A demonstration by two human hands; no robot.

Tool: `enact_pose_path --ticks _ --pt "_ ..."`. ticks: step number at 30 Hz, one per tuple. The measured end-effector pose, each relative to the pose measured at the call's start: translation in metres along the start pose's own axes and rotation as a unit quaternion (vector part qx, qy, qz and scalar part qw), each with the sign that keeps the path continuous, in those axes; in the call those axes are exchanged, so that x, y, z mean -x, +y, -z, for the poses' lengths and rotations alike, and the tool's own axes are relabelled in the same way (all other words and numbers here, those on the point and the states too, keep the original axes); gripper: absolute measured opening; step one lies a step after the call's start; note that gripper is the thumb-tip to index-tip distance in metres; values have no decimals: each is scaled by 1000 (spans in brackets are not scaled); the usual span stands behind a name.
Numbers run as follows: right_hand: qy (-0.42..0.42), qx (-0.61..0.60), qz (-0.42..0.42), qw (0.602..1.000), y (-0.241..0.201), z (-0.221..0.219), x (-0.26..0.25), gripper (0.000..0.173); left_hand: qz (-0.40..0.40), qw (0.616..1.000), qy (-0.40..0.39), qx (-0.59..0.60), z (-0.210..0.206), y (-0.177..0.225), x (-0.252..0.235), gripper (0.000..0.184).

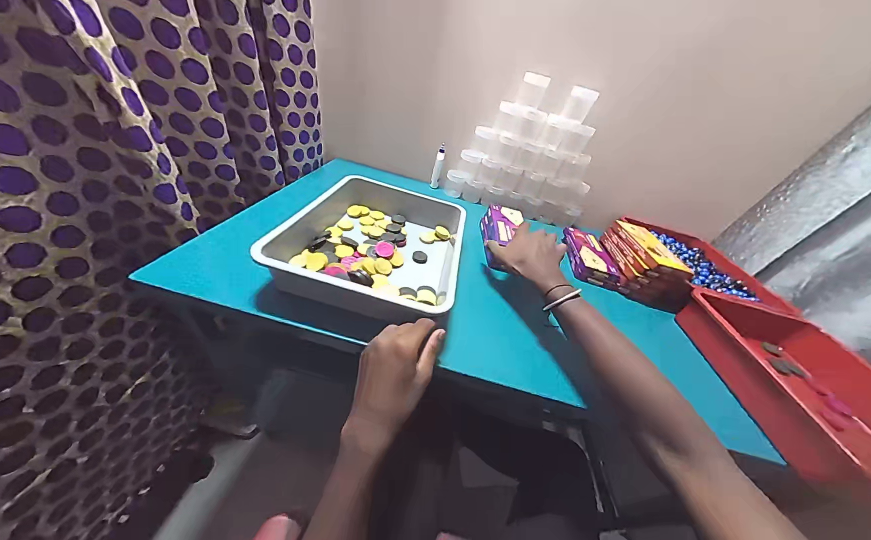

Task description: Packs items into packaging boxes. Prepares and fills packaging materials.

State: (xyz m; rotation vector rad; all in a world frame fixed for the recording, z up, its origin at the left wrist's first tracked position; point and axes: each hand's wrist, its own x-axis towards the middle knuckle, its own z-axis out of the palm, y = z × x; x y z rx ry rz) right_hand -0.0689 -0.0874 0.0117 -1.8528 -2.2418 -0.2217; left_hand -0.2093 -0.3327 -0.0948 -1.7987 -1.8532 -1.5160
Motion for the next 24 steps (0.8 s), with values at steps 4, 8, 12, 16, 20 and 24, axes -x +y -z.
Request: enact_pose_path --ticks 4,8,12,16,20,24 --pt "3 -28 3 1000 9 9 28 85 46 997 -44 -32 -9 4 -11 32" --pt "38 -186 125 974 57 25 77 61 69 997 -36 -10 -2 2 -14 41" --pt "-13 -225 354 908 115 20 137 77 70 993 -69 63 5 -9 -15 65" --pt "-58 -361 364 857 157 12 158 64 19 988 -120 94 10 -17 -14 97" --pt "-123 -414 395 811 159 7 158 58 -23 976 -183 116 8 -17 -18 120" --pt "-130 -429 431 783 143 1 152 59 -57 969 -177 163 5 -20 -18 103"
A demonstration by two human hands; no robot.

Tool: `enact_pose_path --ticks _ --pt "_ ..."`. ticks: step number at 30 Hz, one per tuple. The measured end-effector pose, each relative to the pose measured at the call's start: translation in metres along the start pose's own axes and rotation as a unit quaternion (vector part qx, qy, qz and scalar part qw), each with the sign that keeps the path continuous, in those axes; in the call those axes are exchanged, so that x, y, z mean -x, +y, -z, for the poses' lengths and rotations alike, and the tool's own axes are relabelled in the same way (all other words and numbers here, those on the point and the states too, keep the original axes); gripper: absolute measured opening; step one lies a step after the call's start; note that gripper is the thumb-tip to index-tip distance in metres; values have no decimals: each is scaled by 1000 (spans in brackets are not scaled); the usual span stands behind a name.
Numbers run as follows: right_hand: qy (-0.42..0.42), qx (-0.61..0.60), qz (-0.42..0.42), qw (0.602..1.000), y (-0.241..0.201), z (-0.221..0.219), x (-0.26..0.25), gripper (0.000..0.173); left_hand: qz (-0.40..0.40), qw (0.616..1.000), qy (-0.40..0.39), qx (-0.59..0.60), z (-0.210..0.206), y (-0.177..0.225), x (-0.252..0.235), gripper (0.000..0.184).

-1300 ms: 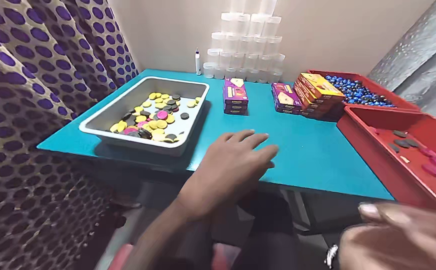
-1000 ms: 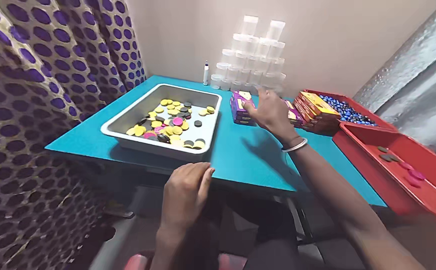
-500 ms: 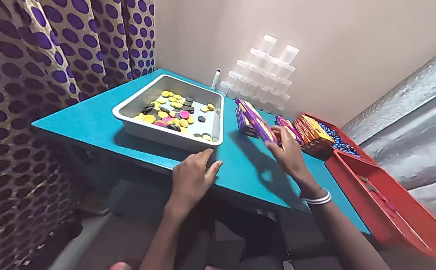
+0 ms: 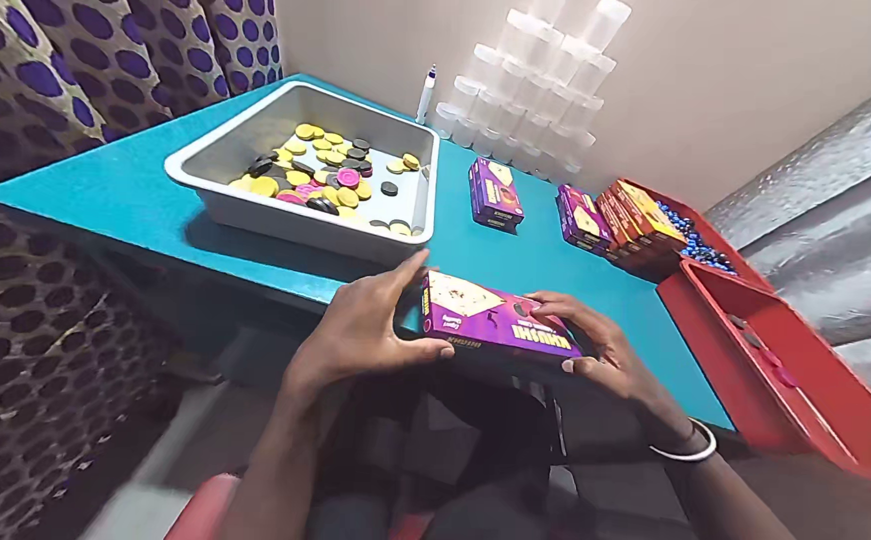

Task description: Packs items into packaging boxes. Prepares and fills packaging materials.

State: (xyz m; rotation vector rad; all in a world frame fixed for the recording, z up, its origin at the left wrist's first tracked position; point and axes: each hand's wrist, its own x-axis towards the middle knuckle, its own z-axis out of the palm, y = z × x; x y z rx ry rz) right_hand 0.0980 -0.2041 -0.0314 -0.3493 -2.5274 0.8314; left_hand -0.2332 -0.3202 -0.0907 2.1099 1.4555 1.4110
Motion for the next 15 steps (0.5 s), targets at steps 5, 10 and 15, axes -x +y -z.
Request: enact_pose_path --ticks 5,10,15 --pt "-21 109 -27 993 -1 -19 -18 79 2 998 24 51 2 -6 0 89" --pt "4 225 -64 972 -7 -39 -27 93 -10 996 89 23 -7 -4 3 95" --pt "23 200 -64 977 -7 -40 -24 91 -47 991 119 36 -9 -4 5 90"
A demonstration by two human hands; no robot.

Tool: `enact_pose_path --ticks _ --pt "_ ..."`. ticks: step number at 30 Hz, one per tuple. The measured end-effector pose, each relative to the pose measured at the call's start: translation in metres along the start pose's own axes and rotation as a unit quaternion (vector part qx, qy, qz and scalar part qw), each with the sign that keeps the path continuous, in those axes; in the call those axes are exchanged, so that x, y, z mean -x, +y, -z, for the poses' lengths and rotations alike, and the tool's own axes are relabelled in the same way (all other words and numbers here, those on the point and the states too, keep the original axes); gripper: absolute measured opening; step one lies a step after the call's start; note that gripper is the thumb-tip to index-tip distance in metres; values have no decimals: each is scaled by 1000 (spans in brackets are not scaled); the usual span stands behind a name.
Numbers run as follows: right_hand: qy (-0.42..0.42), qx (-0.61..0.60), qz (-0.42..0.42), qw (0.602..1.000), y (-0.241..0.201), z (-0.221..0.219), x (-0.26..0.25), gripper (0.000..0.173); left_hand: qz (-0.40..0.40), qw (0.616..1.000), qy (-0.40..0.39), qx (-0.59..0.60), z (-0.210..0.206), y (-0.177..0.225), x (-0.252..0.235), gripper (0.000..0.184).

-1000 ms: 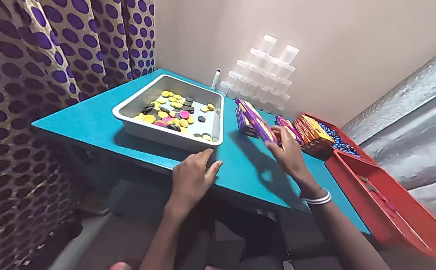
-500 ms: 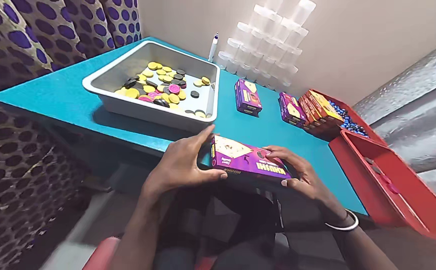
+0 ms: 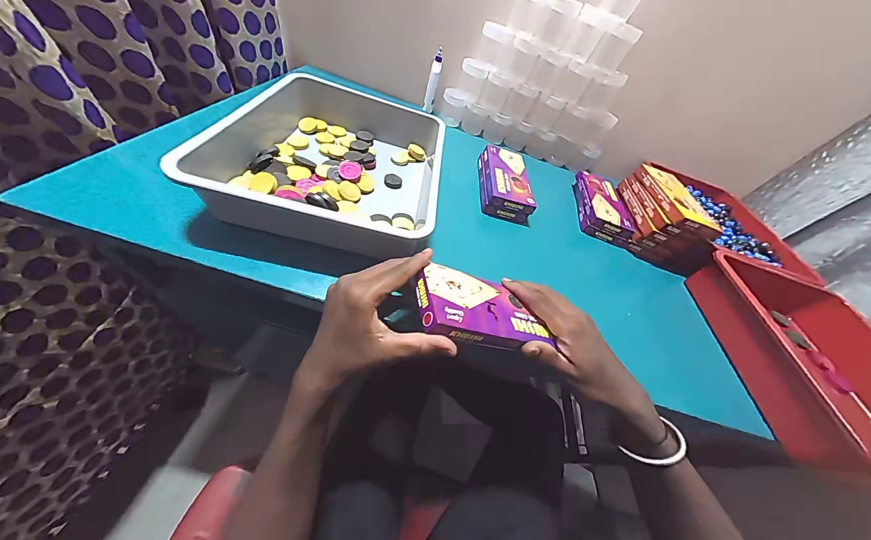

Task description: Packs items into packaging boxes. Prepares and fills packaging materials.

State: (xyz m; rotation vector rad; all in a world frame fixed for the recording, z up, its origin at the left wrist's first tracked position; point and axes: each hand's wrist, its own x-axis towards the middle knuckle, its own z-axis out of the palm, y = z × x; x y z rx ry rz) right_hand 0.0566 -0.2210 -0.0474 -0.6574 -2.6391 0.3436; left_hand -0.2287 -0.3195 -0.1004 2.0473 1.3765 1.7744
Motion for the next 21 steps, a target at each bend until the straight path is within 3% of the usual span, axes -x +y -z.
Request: enact_pose_path --ticks 9,12,15,17,19,21 --pt "37 -74 -21 996 3 0 4 91 6 994 -91 60 12 -3 -3 91" --pt "97 -132 -76 984 -2 5 7 89 3 997 -77 29 9 -4 0 86" --pt "226 -41 -211 950 1 5 8 73 20 995 -57 -77 2 1 5 86" --pt "253 27 -302 919 2 5 6 68 28 987 -52 -153 -5 9 7 85" --pt "275 98 -312 904 0 5 2 70 32 975 -53 -212 -14 18 9 82" --pt "286 170 -249 910 -5 7 -10 64 32 970 -53 -236 -22 24 13 81"
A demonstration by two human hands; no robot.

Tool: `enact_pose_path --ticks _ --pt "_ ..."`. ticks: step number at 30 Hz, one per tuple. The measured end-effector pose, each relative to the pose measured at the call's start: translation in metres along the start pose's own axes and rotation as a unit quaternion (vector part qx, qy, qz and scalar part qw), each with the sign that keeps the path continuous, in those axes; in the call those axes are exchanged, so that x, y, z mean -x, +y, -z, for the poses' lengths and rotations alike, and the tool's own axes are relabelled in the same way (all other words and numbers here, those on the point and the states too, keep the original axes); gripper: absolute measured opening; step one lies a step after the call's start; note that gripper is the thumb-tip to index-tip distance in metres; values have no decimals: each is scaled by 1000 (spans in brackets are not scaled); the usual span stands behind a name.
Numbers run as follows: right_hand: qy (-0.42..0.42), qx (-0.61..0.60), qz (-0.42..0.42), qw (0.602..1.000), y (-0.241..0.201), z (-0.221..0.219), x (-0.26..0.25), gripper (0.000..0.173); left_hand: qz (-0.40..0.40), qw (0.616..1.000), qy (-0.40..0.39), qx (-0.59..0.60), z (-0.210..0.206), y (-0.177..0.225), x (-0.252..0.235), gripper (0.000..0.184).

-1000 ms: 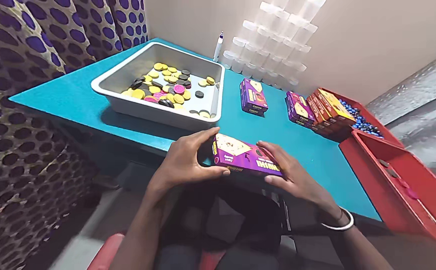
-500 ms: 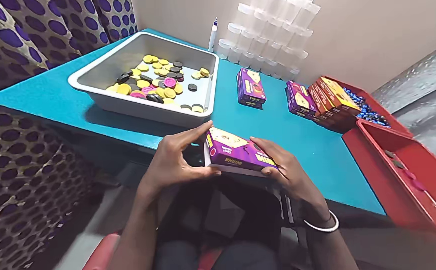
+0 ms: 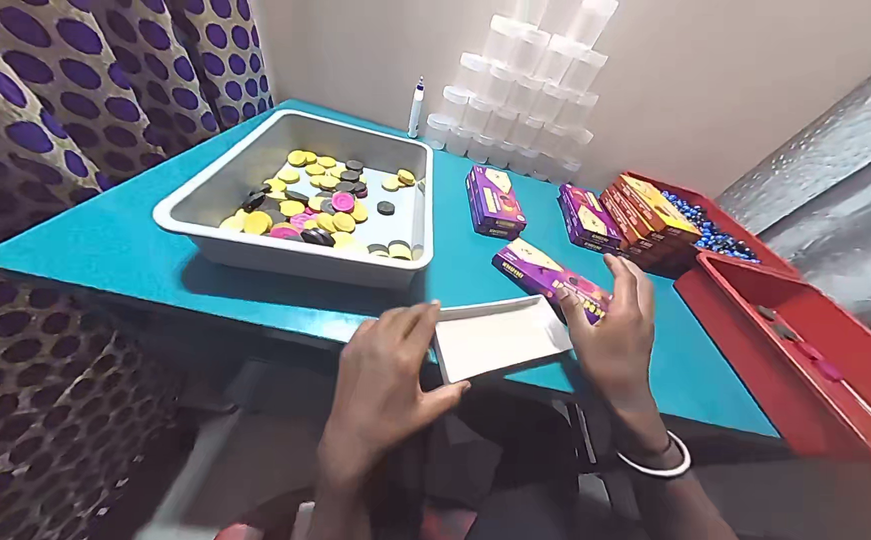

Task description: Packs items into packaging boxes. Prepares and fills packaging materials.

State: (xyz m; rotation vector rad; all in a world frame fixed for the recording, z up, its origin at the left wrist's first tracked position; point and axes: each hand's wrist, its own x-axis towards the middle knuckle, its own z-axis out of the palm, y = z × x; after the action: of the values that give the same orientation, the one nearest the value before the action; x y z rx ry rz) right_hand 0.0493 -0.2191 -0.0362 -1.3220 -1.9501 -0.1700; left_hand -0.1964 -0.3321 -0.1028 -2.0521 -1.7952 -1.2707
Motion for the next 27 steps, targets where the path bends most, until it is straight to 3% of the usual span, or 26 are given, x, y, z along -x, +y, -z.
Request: enact_pose_path --ticks 4,7,9,11,14,17,21,24,27 --pt "-65 -35 249 966 -64 1 -45 24 26 1000 3 -8 -6 12 5 84" --pt "-125 -84 386 910 -120 -30 -89 19 29 999 24 -18 -11 13 5 82" --pt "-194 -96 424 879 -146 -63 -114 19 30 998 47 -28 -15 13 5 78" --pt "-308 -41 405 860 -166 -97 -135 16 34 997 57 -32 -18 14 6 77" --pt "-463 22 308 831 -190 -144 -155 45 31 997 58 -33 -22 13 6 78" --pt "-460 -10 278 843 -197 -166 -157 51 30 997 51 -45 -22 14 6 79" --pt "-420 -53 279 862 -195 -163 -153 27 33 997 56 -42 -24 17 6 79" --pt "-407 -88 240 877 -190 -156 -157 30 29 998 54 -35 -24 17 6 79" --pt "-477 -124 213 843 -193 -141 -166 33 27 998 57 -25 -24 18 6 79"
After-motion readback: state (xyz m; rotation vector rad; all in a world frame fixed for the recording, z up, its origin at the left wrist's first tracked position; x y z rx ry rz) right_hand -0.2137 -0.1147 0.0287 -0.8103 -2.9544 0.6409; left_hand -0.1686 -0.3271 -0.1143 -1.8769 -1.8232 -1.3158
